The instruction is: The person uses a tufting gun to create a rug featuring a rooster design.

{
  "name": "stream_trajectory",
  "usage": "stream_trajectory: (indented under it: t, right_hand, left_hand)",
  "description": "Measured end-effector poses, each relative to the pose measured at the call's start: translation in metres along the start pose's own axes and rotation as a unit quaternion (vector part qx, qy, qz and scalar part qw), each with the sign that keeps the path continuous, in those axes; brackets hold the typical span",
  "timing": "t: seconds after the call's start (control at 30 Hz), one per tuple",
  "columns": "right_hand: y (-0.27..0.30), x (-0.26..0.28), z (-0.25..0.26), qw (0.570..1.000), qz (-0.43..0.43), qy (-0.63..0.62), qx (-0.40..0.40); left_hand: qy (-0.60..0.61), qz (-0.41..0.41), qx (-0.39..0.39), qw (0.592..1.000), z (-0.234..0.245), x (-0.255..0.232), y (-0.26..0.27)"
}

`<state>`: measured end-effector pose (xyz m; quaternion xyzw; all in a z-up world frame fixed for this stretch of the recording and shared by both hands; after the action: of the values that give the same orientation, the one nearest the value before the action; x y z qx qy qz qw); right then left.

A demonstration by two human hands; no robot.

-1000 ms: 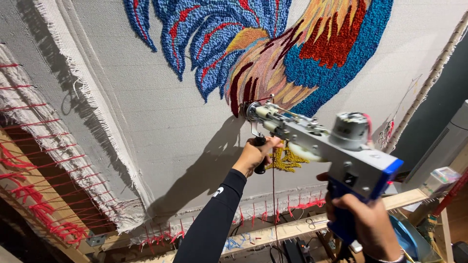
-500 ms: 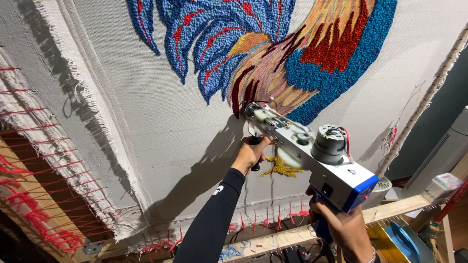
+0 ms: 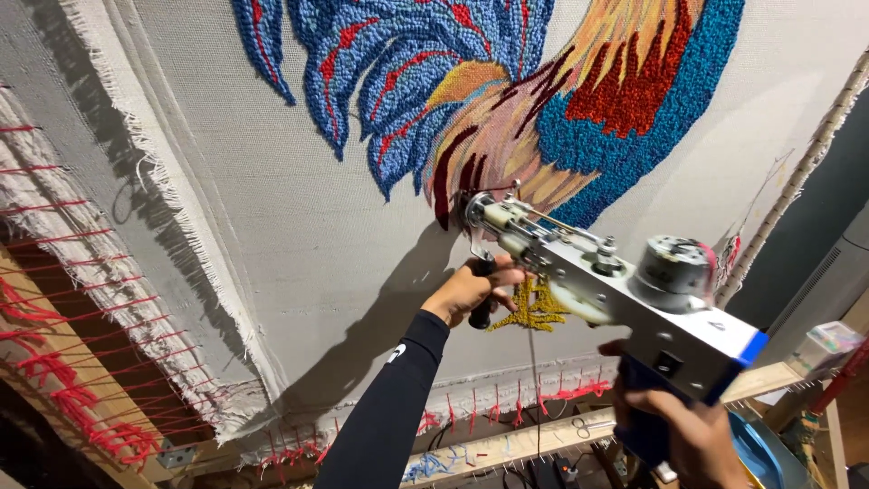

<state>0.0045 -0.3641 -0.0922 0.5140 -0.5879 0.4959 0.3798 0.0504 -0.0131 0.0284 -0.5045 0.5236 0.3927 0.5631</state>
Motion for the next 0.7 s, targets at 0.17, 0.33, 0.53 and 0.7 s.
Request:
stream_trajectory:
  t: [0.17, 0.33, 0.53, 0.7]
  right_hand:
    - [0.023, 0.034, -0.001, 0.993, -0.043, -0.099, 0.056]
    - [0.03, 0.039, 0.022, 0.998, -0.045, -0.03, -0.033]
    - [0.026, 0.047, 0.018, 0.971, 0.028, -0.184, 0.152]
    - [0.034, 0.04, 0.018, 0.978, 0.03, -0.171, 0.115]
  left_hand:
    - [0.013, -0.026, 0.123, 0.992, -0.023, 0.001, 0.009]
    - [-0.002, -0.016, 0.121, 0.993, -0.04, -0.013, 0.011]
    - [-0.003, -0.094, 0.161, 0.983, -0.048, -0.023, 0.009]
    - [-0.025, -0.066, 0.129, 0.989, -0.047, -0.014, 0.017]
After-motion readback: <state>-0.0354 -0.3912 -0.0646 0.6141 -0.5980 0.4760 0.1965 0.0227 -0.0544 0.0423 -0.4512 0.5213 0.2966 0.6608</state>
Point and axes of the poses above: each hand's wrist, its own y-axis away from the middle knuckle, its own z-axis out of the back of the hand, x = y × z, the point moved 5 cm from there along -y, towards the middle knuckle, and after that the axes turned 1 degree about -y, right-handed, at the moved point
